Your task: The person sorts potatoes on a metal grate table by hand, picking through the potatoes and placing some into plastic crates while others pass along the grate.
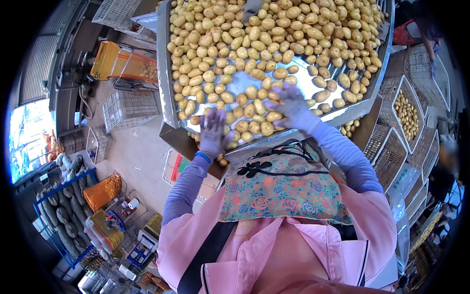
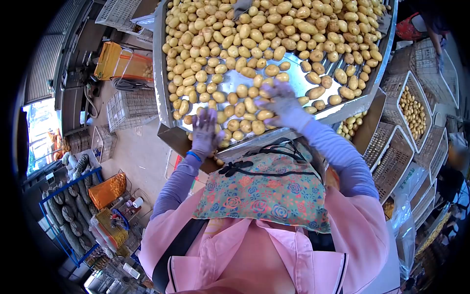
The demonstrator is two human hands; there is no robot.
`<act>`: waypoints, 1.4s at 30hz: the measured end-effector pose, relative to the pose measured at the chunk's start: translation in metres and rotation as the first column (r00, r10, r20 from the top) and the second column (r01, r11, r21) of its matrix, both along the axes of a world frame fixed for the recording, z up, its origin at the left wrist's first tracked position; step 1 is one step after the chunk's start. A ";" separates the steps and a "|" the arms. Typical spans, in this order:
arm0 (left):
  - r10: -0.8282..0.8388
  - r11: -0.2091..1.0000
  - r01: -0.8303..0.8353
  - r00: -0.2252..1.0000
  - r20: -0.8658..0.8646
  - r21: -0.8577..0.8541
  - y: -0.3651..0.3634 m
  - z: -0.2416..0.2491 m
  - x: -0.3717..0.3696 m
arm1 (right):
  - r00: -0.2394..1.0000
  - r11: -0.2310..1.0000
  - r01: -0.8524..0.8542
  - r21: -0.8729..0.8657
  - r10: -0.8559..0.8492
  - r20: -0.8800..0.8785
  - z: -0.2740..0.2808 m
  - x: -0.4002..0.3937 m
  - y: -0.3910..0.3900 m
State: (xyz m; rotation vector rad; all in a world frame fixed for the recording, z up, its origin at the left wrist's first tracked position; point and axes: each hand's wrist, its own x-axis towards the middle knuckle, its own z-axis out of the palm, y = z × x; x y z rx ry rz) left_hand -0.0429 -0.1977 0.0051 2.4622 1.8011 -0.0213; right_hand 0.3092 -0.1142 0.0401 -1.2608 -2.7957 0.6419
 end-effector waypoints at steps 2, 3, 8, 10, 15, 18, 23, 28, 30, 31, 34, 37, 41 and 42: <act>0.102 0.986 -0.099 0.995 -0.018 0.138 0.014 -0.005 -0.022 | 0.965 0.976 -0.073 0.204 0.121 -0.233 -0.017 -0.038 -0.013; 0.122 0.978 -0.125 0.992 0.026 0.170 0.020 -0.005 -0.026 | 0.962 0.977 -0.164 0.139 0.189 -0.197 -0.027 -0.060 -0.018; 0.191 0.957 -0.194 0.981 0.035 0.216 0.083 -0.028 0.038 | 0.819 0.879 -0.430 0.206 0.476 -0.321 -0.042 -0.101 -0.035; -0.010 0.996 0.010 1.000 0.004 0.094 0.068 -0.007 0.069 | 0.809 0.887 -0.452 0.094 0.452 -0.375 -0.037 -0.063 -0.019; -0.109 0.987 0.122 0.985 0.130 -0.101 0.085 0.032 0.034 | 0.791 0.941 0.295 -0.169 -0.339 -0.510 -0.017 0.097 0.029; 0.154 0.963 -0.184 0.975 0.158 0.195 0.127 -0.032 0.035 | 0.624 0.486 0.558 0.672 -0.780 0.046 -0.014 0.157 0.059; 0.196 0.936 -0.213 0.977 0.087 0.281 0.165 -0.027 0.117 | 0.608 0.514 0.697 0.500 -0.794 -0.032 -0.034 0.089 0.075; -0.002 0.994 0.005 1.000 -0.028 0.107 0.151 0.014 0.126 | 0.907 0.855 0.370 0.363 -0.416 0.056 -0.017 0.040 0.002; -0.093 0.986 0.101 0.994 -0.058 0.136 0.157 0.018 0.129 | 0.934 0.904 0.345 0.250 -0.357 -0.001 0.003 0.036 -0.026; -0.172 0.970 0.185 0.981 -0.095 0.158 0.160 0.019 0.130 | 0.938 0.908 0.346 0.237 -0.340 -0.068 0.003 0.037 -0.036; -0.263 0.962 0.271 0.951 -0.160 0.030 0.179 0.023 0.147 | 0.883 0.905 0.415 0.092 -0.375 -0.283 -0.002 0.036 -0.049; -0.330 0.937 0.284 0.910 -0.251 -0.205 0.211 0.030 0.181 | 0.677 0.835 0.517 -0.188 -0.533 -0.507 -0.012 0.043 -0.050; -0.329 0.944 0.327 0.929 0.168 0.043 0.212 0.032 0.167 | 0.252 0.626 0.445 -0.640 -0.773 -0.582 -0.011 0.057 -0.062; -0.241 0.970 0.218 0.913 0.329 0.107 0.202 0.043 0.172 | 0.220 0.615 0.475 -0.630 -0.776 -0.591 -0.008 0.060 -0.065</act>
